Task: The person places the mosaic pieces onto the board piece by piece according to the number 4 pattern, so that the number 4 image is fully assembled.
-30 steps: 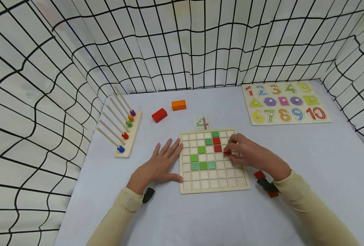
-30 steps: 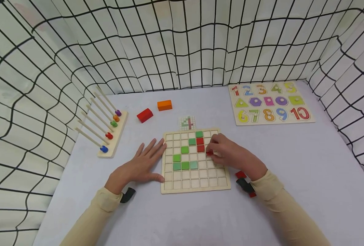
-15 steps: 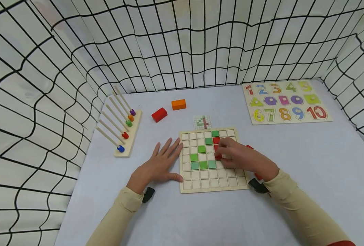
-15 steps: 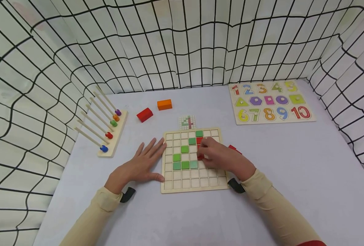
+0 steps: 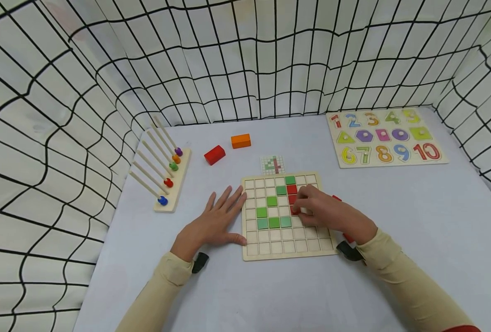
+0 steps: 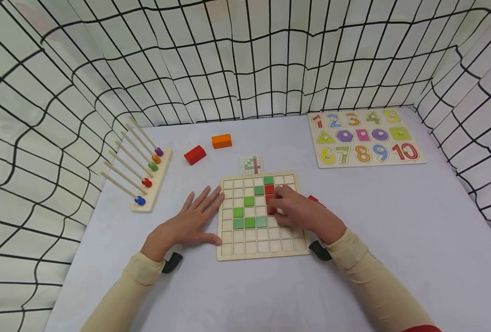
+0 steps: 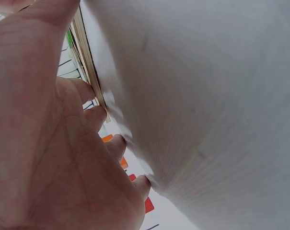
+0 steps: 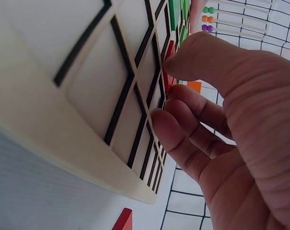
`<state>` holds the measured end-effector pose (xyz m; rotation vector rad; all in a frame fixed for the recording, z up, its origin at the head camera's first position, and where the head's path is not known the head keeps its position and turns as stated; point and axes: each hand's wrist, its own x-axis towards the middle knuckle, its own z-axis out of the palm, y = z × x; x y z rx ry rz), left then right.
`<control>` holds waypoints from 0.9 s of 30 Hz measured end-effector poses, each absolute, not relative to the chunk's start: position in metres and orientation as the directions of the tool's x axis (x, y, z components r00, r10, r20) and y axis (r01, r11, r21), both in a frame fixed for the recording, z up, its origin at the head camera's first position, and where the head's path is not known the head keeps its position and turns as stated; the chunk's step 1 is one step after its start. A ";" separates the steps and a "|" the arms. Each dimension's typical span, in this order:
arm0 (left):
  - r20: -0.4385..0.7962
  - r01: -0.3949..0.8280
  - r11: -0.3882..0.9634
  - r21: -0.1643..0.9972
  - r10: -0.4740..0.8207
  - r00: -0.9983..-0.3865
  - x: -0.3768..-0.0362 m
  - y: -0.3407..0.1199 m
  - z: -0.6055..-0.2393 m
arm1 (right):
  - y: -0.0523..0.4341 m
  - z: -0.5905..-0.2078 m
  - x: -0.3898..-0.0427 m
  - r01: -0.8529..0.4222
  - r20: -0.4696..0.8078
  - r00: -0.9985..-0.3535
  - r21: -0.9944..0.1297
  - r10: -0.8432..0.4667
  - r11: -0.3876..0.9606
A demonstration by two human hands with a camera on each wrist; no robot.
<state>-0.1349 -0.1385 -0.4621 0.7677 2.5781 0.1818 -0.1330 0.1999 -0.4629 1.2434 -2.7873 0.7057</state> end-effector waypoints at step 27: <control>-0.378 0.487 0.835 0.256 0.550 -0.745 -0.134 -0.138 -0.459 | 0.254 -0.446 -0.125 -0.602 0.065 -0.777 -0.368 -0.627 0.708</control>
